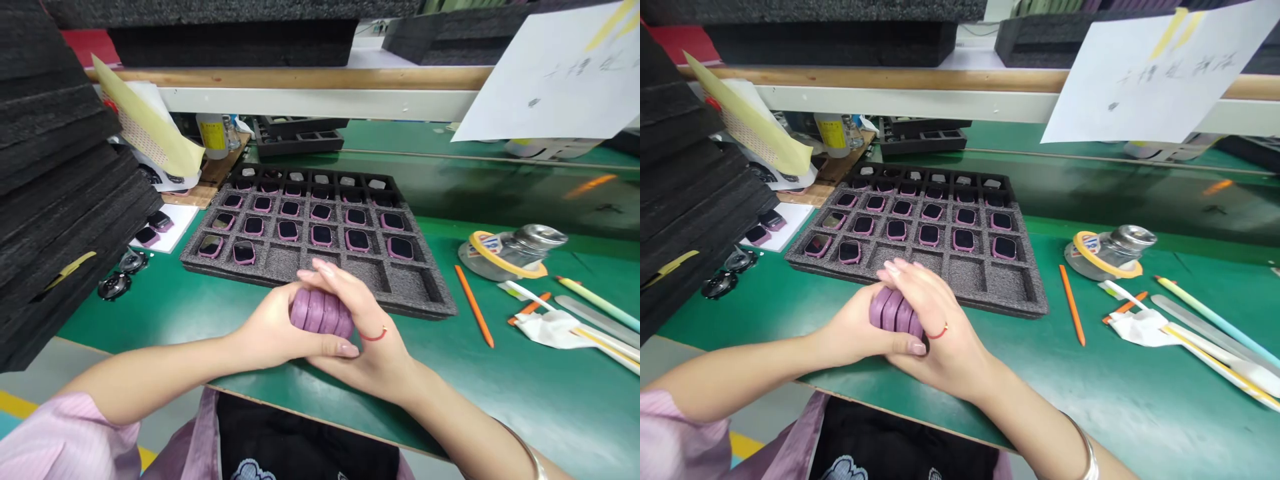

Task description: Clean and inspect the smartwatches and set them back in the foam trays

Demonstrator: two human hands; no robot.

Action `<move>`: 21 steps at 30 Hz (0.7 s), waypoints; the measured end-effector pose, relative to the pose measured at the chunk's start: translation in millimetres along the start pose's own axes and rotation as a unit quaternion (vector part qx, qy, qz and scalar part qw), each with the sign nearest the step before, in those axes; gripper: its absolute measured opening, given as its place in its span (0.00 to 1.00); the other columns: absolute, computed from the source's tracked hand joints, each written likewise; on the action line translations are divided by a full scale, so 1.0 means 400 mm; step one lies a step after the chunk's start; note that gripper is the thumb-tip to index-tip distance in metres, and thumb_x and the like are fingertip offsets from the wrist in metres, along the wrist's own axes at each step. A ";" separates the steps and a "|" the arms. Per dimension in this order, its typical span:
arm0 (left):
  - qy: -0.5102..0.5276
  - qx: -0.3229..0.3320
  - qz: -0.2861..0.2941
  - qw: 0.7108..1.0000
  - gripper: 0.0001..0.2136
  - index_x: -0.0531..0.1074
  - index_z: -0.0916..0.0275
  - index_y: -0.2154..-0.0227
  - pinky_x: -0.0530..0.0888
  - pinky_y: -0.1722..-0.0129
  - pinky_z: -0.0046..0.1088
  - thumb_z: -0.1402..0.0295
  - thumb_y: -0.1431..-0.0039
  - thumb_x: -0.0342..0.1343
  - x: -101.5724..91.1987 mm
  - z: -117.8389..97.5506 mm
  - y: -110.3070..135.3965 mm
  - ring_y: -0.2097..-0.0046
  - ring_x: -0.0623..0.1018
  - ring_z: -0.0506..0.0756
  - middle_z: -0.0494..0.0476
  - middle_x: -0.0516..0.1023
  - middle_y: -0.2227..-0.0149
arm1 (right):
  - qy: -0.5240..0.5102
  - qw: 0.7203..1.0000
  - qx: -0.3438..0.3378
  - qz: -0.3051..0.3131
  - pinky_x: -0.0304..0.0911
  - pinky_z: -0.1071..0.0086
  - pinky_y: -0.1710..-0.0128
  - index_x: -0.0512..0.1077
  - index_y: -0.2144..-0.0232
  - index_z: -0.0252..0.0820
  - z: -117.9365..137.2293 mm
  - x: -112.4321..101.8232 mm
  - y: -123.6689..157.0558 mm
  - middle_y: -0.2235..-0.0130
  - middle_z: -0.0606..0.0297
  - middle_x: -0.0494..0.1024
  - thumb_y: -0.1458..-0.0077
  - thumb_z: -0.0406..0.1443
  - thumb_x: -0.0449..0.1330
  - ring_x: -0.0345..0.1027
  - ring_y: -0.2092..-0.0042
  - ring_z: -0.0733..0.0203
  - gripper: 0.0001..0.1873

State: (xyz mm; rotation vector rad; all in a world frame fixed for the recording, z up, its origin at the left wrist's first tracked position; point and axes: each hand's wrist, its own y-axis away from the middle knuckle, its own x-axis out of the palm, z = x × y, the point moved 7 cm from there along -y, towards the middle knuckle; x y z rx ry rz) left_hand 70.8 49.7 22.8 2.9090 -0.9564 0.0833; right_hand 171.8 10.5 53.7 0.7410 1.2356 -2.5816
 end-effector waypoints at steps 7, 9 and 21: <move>-0.124 0.143 -0.043 0.981 0.20 0.79 0.61 0.57 0.76 0.48 0.34 0.68 0.55 0.75 -0.019 -0.055 0.026 0.54 0.83 0.57 0.56 0.85 0.55 | -0.243 0.939 0.223 -0.096 0.70 0.51 0.40 0.64 0.36 0.53 -0.106 -0.034 0.018 0.40 0.56 0.75 0.37 0.59 0.53 0.73 0.40 0.48 0.33; -0.141 0.171 -0.036 0.975 0.20 0.79 0.60 0.57 0.77 0.50 0.34 0.67 0.54 0.75 -0.014 -0.059 0.028 0.55 0.83 0.57 0.56 0.85 0.55 | -0.321 0.896 0.303 -0.046 0.76 0.52 0.49 0.65 0.38 0.51 -0.137 -0.002 0.030 0.48 0.56 0.81 0.39 0.64 0.50 0.80 0.50 0.49 0.37; -0.234 0.293 -0.015 0.927 0.38 0.63 0.53 0.35 0.65 0.34 0.50 0.63 0.48 0.71 -0.001 -0.045 0.039 0.32 0.63 0.67 0.65 0.64 0.36 | -0.151 0.958 0.238 -0.047 0.66 0.49 0.36 0.58 0.32 0.55 -0.060 -0.005 0.016 0.35 0.58 0.71 0.57 0.42 0.77 0.72 0.39 0.46 0.54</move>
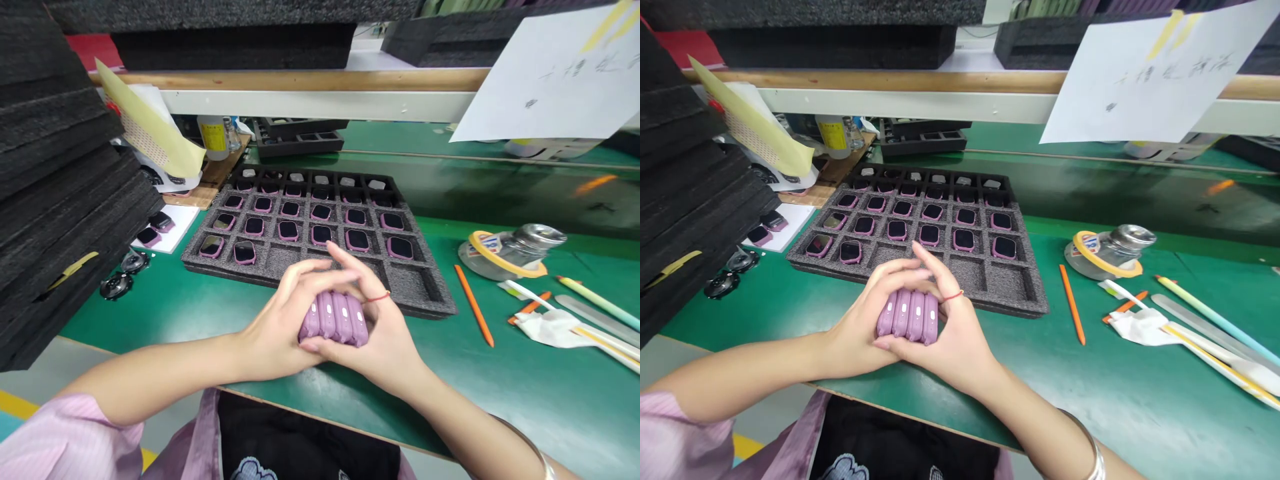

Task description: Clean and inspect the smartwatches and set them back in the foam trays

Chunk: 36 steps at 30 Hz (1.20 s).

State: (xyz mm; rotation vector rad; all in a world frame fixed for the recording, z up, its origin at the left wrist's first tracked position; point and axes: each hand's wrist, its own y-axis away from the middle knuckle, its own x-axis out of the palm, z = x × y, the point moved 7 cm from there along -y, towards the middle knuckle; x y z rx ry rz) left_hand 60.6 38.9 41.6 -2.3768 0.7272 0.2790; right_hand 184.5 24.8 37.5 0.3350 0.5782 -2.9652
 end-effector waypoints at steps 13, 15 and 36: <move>0.340 -0.295 0.059 0.891 0.19 0.75 0.64 0.55 0.74 0.44 0.42 0.60 0.45 0.68 0.036 0.047 -0.002 0.49 0.80 0.61 0.62 0.81 0.53 | 0.068 0.988 -0.133 -0.023 0.76 0.56 0.43 0.53 0.29 0.58 0.030 -0.009 -0.001 0.31 0.58 0.64 0.50 0.35 0.74 0.79 0.47 0.50 0.52; 0.343 -0.298 0.062 0.889 0.17 0.74 0.65 0.56 0.74 0.45 0.43 0.60 0.44 0.67 0.036 0.049 0.005 0.50 0.81 0.61 0.63 0.81 0.55 | 0.080 0.989 -0.123 -0.013 0.76 0.58 0.44 0.53 0.29 0.57 0.029 -0.011 -0.001 0.33 0.58 0.68 0.51 0.35 0.75 0.79 0.46 0.50 0.54; 0.268 -0.269 0.070 0.923 0.23 0.64 0.63 0.47 0.74 0.46 0.42 0.64 0.44 0.61 0.036 0.040 0.019 0.46 0.77 0.63 0.62 0.76 0.52 | 0.082 0.992 -0.092 -0.033 0.73 0.52 0.40 0.55 0.30 0.54 0.023 -0.018 0.004 0.30 0.55 0.63 0.52 0.39 0.75 0.78 0.46 0.47 0.53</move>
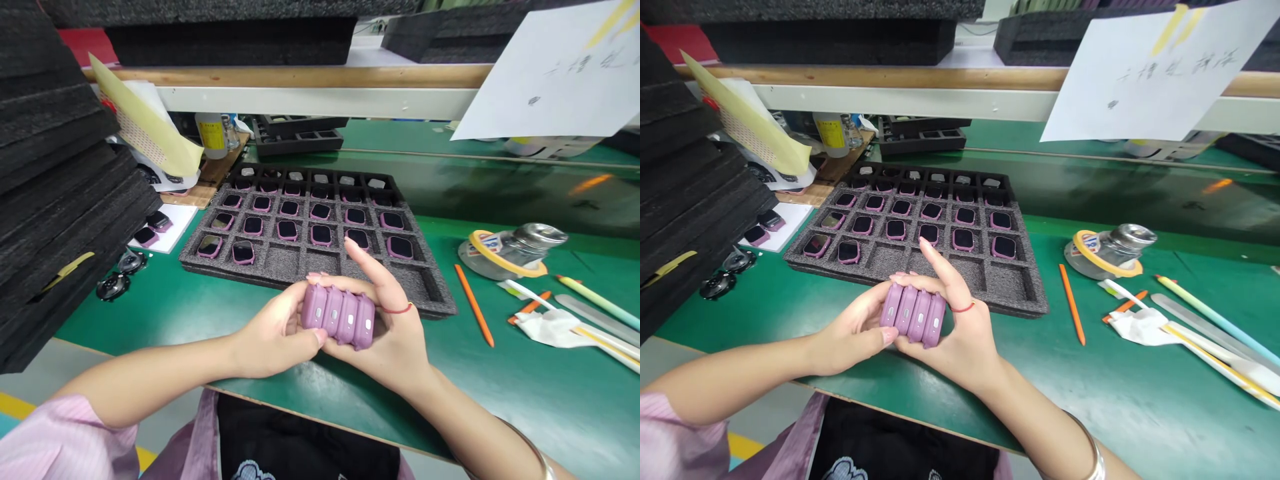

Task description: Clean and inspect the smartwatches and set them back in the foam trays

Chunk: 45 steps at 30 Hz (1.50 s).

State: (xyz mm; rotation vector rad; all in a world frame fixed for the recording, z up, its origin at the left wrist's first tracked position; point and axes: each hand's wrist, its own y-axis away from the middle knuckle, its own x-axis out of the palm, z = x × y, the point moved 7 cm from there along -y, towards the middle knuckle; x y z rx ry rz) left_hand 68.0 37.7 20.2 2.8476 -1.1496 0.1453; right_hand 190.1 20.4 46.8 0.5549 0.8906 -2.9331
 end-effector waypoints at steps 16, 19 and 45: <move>0.021 -0.001 -0.007 1.000 0.26 0.65 0.61 0.47 0.78 0.55 0.37 0.68 0.49 0.65 -0.004 0.014 -0.002 0.52 0.80 0.61 0.59 0.77 0.57 | 0.018 1.000 -0.024 -0.004 0.74 0.51 0.41 0.56 0.31 0.53 0.006 -0.002 -0.001 0.36 0.54 0.72 0.53 0.44 0.76 0.79 0.47 0.47 0.52; 0.021 -0.004 -0.001 1.000 0.28 0.63 0.61 0.45 0.78 0.55 0.37 0.68 0.50 0.65 0.000 0.011 -0.002 0.51 0.79 0.62 0.60 0.77 0.56 | 0.019 0.999 -0.037 -0.003 0.75 0.53 0.41 0.57 0.31 0.54 0.014 -0.001 -0.004 0.34 0.54 0.69 0.51 0.44 0.75 0.79 0.47 0.47 0.50; -0.055 -0.034 -0.053 0.997 0.21 0.66 0.63 0.55 0.76 0.60 0.34 0.63 0.53 0.61 -0.006 0.004 -0.009 0.61 0.77 0.57 0.54 0.73 0.65 | 0.030 0.999 -0.017 -0.006 0.75 0.54 0.43 0.55 0.30 0.53 0.007 -0.001 0.003 0.37 0.55 0.74 0.52 0.41 0.75 0.80 0.49 0.49 0.53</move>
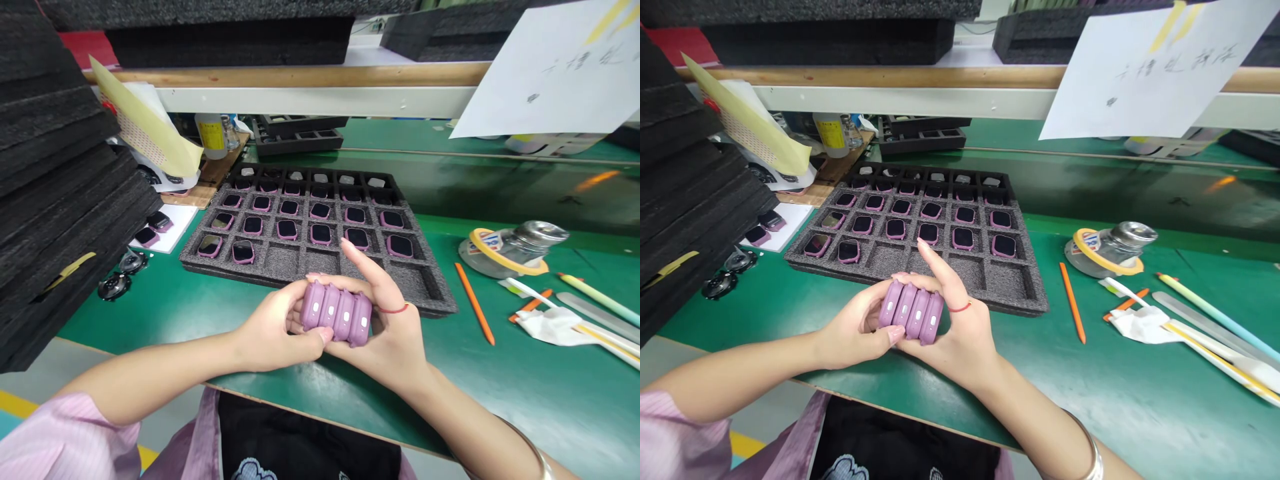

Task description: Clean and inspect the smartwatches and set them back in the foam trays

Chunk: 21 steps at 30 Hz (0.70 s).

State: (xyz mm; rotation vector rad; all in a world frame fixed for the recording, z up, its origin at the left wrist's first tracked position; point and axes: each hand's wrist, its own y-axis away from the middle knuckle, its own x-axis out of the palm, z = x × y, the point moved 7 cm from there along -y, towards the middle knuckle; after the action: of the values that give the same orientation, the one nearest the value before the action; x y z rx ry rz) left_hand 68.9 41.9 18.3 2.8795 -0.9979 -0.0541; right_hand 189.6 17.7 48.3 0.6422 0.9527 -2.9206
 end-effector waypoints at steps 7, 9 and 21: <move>0.011 -0.018 -0.003 1.000 0.21 0.66 0.64 0.56 0.76 0.63 0.34 0.62 0.53 0.60 0.002 0.004 -0.004 0.63 0.76 0.56 0.56 0.74 0.65 | 0.006 1.000 -0.004 -0.003 0.76 0.56 0.45 0.56 0.30 0.52 -0.001 -0.001 0.000 0.38 0.56 0.75 0.52 0.40 0.75 0.80 0.49 0.50 0.52; 0.010 -0.021 -0.006 1.000 0.21 0.66 0.65 0.56 0.76 0.63 0.34 0.63 0.54 0.59 0.001 0.002 -0.002 0.63 0.76 0.56 0.55 0.73 0.66 | 0.010 1.000 -0.009 -0.004 0.76 0.57 0.45 0.56 0.30 0.52 -0.001 -0.001 0.000 0.37 0.55 0.74 0.52 0.41 0.75 0.80 0.49 0.50 0.52; 0.029 -0.005 0.011 0.999 0.24 0.66 0.64 0.53 0.76 0.56 0.37 0.65 0.54 0.63 0.004 0.002 0.000 0.56 0.78 0.60 0.56 0.75 0.63 | 0.017 0.999 -0.031 -0.011 0.75 0.57 0.44 0.55 0.30 0.52 -0.002 -0.003 0.005 0.38 0.54 0.75 0.52 0.41 0.75 0.80 0.48 0.51 0.52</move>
State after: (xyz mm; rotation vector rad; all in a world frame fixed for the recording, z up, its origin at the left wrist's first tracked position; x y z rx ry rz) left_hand 70.2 41.0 17.3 2.8425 -1.0166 0.0261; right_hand 191.3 16.4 46.9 0.6844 1.0551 -2.8952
